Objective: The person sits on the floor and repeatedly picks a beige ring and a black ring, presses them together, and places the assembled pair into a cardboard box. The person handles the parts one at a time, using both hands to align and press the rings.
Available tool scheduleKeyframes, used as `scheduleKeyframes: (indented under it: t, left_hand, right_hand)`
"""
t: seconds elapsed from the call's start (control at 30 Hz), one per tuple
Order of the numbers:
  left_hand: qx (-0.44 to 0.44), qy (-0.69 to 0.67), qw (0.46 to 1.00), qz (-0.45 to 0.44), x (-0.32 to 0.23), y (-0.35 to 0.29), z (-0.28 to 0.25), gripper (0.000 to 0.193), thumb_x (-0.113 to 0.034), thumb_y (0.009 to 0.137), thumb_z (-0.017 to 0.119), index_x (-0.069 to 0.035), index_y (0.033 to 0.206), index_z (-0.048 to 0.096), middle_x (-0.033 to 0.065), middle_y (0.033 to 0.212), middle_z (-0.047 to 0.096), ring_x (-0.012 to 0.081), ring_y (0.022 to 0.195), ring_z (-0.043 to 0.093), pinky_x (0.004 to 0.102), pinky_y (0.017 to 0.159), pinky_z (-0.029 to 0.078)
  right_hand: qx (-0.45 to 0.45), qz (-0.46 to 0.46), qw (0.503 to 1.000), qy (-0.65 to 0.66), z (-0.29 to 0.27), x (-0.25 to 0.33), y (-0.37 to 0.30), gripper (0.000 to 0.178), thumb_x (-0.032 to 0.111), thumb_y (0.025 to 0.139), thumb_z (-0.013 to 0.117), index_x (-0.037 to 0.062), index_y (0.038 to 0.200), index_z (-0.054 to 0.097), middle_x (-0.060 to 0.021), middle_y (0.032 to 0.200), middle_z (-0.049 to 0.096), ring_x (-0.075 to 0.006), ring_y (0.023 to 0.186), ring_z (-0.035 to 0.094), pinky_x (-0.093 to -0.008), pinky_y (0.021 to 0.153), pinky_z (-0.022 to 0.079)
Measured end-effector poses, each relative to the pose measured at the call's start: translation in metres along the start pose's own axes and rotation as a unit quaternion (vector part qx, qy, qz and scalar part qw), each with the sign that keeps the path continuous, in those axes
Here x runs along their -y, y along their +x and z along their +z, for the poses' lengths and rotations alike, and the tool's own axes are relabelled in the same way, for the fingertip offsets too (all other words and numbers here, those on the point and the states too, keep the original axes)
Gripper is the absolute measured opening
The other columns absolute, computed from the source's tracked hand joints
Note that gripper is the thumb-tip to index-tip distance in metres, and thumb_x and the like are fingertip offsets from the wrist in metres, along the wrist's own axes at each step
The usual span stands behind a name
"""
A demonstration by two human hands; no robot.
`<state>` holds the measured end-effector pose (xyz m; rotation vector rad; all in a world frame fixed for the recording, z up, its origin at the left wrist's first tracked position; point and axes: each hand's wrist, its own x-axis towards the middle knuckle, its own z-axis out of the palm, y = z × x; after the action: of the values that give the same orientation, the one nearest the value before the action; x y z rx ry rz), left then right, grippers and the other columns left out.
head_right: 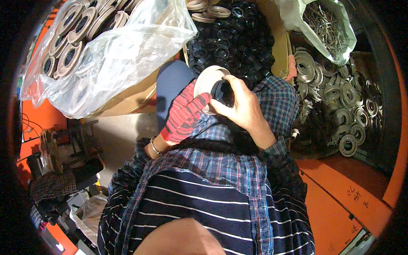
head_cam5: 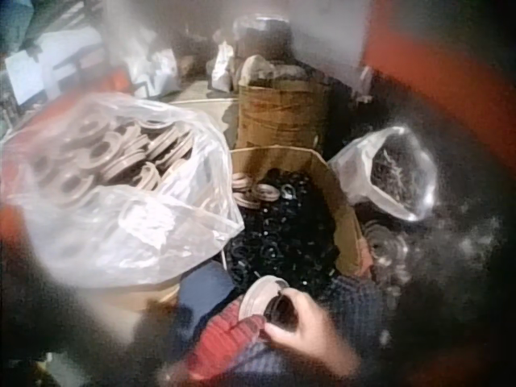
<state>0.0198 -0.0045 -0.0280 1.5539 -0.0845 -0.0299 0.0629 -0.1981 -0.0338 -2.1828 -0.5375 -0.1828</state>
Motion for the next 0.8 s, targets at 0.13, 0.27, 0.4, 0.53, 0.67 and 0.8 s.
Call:
scheduleKeyframes:
  t: [0.13, 0.27, 0.4, 0.53, 0.67, 0.8]
  left_hand:
    - [-0.031, 0.116, 0.989, 0.088, 0.004, -0.004, 0.011, 0.056, -0.016, 0.091, 0.073, -0.005, 0.141, 0.052, 0.0152, 0.127, 0.064, 0.0226, 0.112, 0.063, 0.0341, 0.096, 0.051]
    - [-0.022, 0.246, 0.933, 0.261, 0.011, -0.005, 0.021, 0.068, -0.009, 0.091, 0.072, -0.007, 0.151, 0.040, 0.0146, 0.132, 0.061, 0.0208, 0.111, 0.064, 0.0347, 0.094, 0.051]
    - [-0.020, 0.088, 0.995, 0.049, 0.008, -0.004, 0.017, 0.056, -0.017, 0.093, 0.070, -0.001, 0.142, 0.049, 0.0159, 0.131, 0.061, 0.0226, 0.115, 0.062, 0.0345, 0.099, 0.049]
    - [0.027, -0.042, 0.999, -0.018, 0.001, -0.001, 0.003, 0.043, -0.015, 0.095, 0.067, 0.001, 0.134, 0.056, 0.0169, 0.128, 0.063, 0.0236, 0.117, 0.060, 0.0339, 0.101, 0.048]
    - [0.052, 0.004, 0.997, 0.055, 0.000, 0.001, -0.005, 0.042, -0.010, 0.094, 0.068, 0.000, 0.134, 0.057, 0.0132, 0.123, 0.065, 0.0194, 0.114, 0.061, 0.0311, 0.096, 0.051]
    - [0.021, -0.087, 0.992, -0.089, -0.001, 0.000, 0.005, 0.048, -0.013, 0.092, 0.071, 0.000, 0.136, 0.055, 0.0149, 0.124, 0.064, 0.0200, 0.112, 0.062, 0.0316, 0.096, 0.050]
  right_hand:
    - [-0.081, 0.173, 0.964, 0.182, 0.020, 0.010, 0.001, 0.040, 0.031, 0.087, 0.075, 0.0013, 0.109, 0.060, -0.0023, 0.081, 0.064, -0.0082, 0.061, 0.057, -0.0236, 0.054, 0.047]
    - [-0.108, 0.428, 0.720, 0.535, 0.031, 0.012, 0.001, 0.037, 0.042, 0.099, 0.058, 0.0059, 0.104, 0.064, -0.0027, 0.079, 0.065, -0.0088, 0.057, 0.060, -0.0242, 0.046, 0.046]
    - [-0.064, 0.314, 0.897, 0.304, 0.028, 0.001, -0.002, 0.043, 0.033, 0.088, 0.075, -0.0004, 0.109, 0.058, -0.0081, 0.083, 0.067, -0.0152, 0.058, 0.061, -0.0268, 0.052, 0.049]
    - [-0.021, 0.092, 0.993, 0.071, 0.017, -0.010, -0.005, 0.059, 0.028, 0.073, 0.085, 0.0002, 0.116, 0.056, -0.0130, 0.092, 0.066, -0.0196, 0.080, 0.067, -0.0310, 0.070, 0.054]
    - [0.032, 0.032, 0.998, 0.043, 0.007, -0.015, -0.006, 0.060, 0.025, 0.072, 0.086, 0.0000, 0.117, 0.056, -0.0123, 0.093, 0.065, -0.0174, 0.079, 0.065, -0.0299, 0.069, 0.053]
    - [-0.011, 0.098, 0.990, 0.105, 0.017, -0.008, -0.003, 0.055, 0.028, 0.074, 0.086, 0.0002, 0.113, 0.057, -0.0096, 0.085, 0.065, -0.0153, 0.068, 0.063, -0.0288, 0.059, 0.051]
